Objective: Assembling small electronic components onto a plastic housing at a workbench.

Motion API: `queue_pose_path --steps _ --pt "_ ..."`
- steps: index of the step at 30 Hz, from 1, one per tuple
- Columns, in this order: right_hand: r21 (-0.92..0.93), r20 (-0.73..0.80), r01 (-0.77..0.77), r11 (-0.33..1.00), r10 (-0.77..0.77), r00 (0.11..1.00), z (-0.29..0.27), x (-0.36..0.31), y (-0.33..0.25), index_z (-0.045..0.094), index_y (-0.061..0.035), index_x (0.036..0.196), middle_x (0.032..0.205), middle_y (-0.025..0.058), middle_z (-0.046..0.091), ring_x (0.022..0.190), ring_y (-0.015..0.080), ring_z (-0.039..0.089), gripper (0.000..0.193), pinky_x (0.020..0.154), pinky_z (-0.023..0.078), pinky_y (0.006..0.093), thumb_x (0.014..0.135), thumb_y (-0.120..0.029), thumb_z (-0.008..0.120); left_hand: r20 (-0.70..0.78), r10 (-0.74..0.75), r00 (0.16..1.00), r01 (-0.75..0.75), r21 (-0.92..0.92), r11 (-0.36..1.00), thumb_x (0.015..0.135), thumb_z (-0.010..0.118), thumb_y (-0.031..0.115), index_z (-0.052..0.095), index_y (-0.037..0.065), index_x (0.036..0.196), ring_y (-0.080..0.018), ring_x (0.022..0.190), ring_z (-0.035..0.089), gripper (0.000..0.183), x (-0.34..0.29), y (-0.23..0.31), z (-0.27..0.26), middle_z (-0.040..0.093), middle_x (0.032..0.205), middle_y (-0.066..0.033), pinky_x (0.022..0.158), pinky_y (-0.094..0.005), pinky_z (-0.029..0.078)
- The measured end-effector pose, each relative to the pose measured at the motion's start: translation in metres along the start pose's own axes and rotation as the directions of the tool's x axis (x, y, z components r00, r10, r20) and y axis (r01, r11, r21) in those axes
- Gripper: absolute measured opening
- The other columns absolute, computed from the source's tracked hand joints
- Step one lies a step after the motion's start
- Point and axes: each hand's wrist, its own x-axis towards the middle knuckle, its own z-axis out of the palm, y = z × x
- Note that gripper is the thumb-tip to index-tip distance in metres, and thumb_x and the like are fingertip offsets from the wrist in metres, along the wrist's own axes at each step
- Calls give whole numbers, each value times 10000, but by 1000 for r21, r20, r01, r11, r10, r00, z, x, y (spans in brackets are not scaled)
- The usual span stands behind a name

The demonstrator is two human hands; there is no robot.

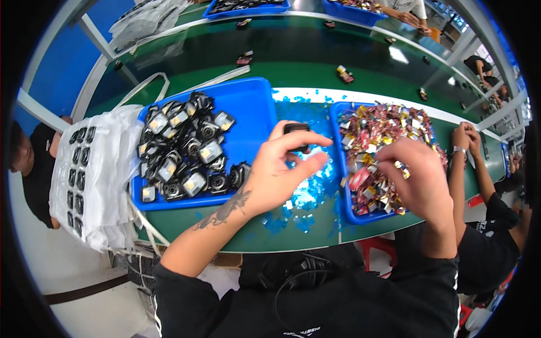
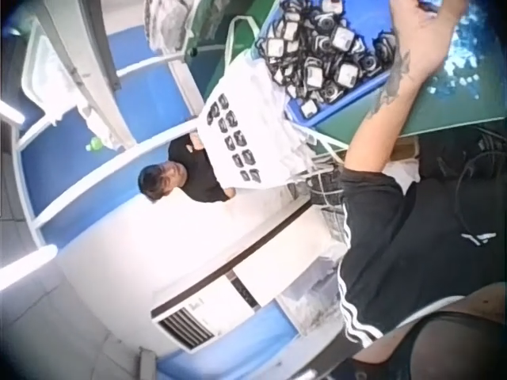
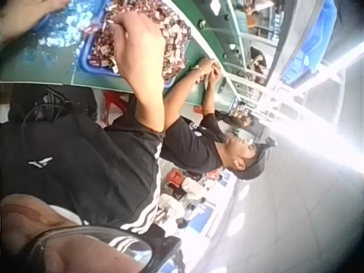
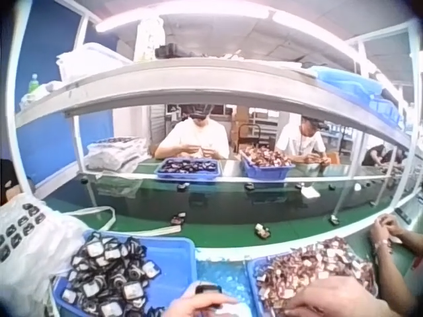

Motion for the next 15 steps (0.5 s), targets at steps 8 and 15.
queue_pose_path --steps 8,15 --pt "264 135 -69 962 34 990 28 19 -20 647 -8 848 730 118 626 635 253 623 74 579 484 337 781 -8 681 149 -6 989 4 19 1000 791 755 176 739 85 933 -158 840 602 169 -2 3 5 593 936 -51 636 -268 467" --pt "761 158 -343 550 357 921 45 10 -19 608 4 907 770 -11 623 659 -13 525 97 567 400 146 858 -12 691 60 31 998 -29 -44 999 808 737 142 731 45 941 -101 757 571 164 -9 5 9 593 934 -40 559 -238 433"
